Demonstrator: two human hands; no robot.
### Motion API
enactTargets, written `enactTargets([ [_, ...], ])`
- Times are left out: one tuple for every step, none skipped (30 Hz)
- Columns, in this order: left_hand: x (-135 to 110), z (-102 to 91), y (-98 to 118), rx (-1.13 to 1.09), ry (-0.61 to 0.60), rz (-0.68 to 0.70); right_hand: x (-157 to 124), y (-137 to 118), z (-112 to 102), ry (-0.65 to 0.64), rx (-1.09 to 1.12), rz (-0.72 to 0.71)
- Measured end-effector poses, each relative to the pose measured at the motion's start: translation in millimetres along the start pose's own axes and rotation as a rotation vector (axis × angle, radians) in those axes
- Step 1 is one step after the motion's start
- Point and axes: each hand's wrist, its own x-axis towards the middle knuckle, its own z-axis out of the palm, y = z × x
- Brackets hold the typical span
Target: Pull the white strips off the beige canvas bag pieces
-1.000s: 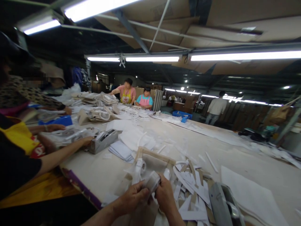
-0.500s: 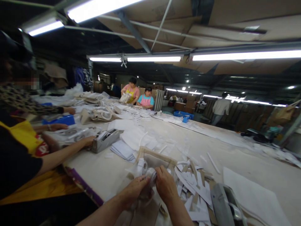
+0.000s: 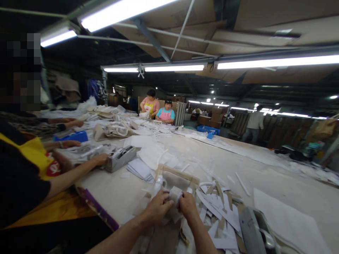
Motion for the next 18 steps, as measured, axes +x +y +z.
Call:
enactTargets([
  [1, -3.7, 2, 0.081, -0.05, 0.021, 0, 1, 0, -0.009, 0.031, 0.007],
  [2, -7.8, 4, 0.148, -0.098, 0.037, -1, 3, 0, -0.016, 0.056, 0.011],
  [4, -12.3, 6, 0.194, -0.137, 0.051, -1, 4, 0, -0.025, 0.075, 0.016],
  [8, -16.8, 8, 0.228, -0.164, 0.064, -1, 6, 1, -0.033, 0.089, 0.024],
  [12, -21.4, 9, 0.254, -0.185, 0.073, 0, 7, 1, -0.042, 0.1, 0.037],
  [18, -25.6, 10, 0.283, -0.208, 0.079, 1, 9, 1, -0.048, 0.108, 0.051],
  [24, -29.4, 12, 0.307, -0.234, 0.082, 2, 11, 2, -0.052, 0.115, 0.068],
  [31, -32.5, 12, 0.324, -0.264, 0.081, 4, 14, 2, -0.053, 0.121, 0.085],
  [37, -34.8, 13, 0.331, -0.296, 0.075, 6, 17, 3, -0.051, 0.127, 0.101],
  [43, -36.2, 12, 0.331, -0.331, 0.065, 8, 20, 3, -0.047, 0.131, 0.117],
  [47, -36.6, 11, 0.324, -0.364, 0.05, 10, 24, 3, -0.045, 0.134, 0.134],
  [49, -36.3, 9, 0.31, -0.394, 0.031, 12, 27, 4, -0.043, 0.135, 0.152],
  [50, -35.2, 7, 0.289, -0.418, 0.009, 13, 31, 4, -0.043, 0.136, 0.171],
  [50, -33.7, 4, 0.26, -0.435, -0.018, 13, 33, 5, -0.043, 0.137, 0.189],
  [49, -32.0, 0, 0.222, -0.447, -0.047, 14, 35, 5, -0.043, 0.142, 0.206],
  [47, -30.2, -3, 0.175, -0.455, -0.078, 14, 36, 6, -0.044, 0.151, 0.223],
  [46, -28.5, -6, 0.121, -0.461, -0.108, 14, 36, 7, -0.044, 0.166, 0.239],
  [46, -26.8, -9, 0.066, -0.465, -0.136, 14, 35, 7, -0.042, 0.187, 0.253],
])
